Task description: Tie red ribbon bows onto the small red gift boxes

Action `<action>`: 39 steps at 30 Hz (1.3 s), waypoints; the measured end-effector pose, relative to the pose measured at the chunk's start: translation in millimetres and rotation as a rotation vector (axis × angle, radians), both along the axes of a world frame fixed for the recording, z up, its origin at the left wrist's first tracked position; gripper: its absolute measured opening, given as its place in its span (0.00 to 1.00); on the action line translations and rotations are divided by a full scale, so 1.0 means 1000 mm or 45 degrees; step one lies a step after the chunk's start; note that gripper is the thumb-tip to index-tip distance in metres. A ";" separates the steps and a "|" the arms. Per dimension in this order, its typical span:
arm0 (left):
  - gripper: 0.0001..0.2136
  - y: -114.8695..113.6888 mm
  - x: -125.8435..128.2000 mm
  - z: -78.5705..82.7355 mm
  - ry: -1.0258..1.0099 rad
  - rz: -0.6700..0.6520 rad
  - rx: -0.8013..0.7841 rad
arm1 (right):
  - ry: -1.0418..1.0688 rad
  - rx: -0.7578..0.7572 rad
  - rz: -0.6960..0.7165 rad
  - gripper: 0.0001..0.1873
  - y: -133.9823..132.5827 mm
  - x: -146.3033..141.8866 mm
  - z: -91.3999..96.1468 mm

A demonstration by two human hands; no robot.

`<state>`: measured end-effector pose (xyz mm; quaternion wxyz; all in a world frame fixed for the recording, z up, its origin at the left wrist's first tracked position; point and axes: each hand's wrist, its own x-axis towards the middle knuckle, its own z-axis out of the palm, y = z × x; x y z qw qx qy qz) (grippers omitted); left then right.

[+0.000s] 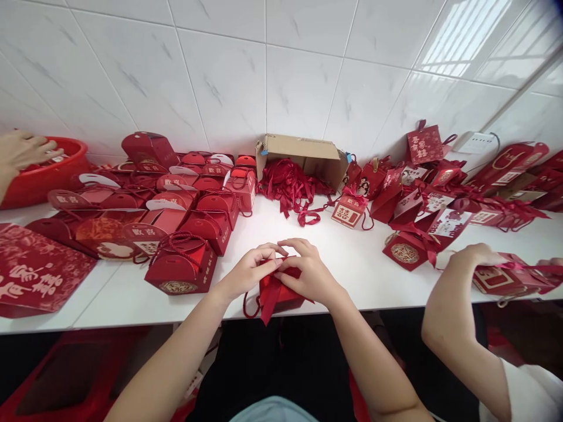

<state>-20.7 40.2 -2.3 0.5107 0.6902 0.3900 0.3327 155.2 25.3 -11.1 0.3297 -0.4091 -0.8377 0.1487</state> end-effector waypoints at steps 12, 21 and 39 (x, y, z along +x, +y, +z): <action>0.14 0.016 -0.013 -0.012 0.298 0.148 0.325 | 0.055 -0.126 0.076 0.06 -0.001 0.000 -0.001; 0.19 -0.030 -0.027 -0.007 0.338 0.319 0.411 | 0.086 -0.216 -0.161 0.03 0.004 0.027 -0.007; 0.23 -0.059 -0.107 -0.042 0.303 1.104 0.259 | 0.363 -0.035 -0.270 0.12 0.026 0.032 -0.017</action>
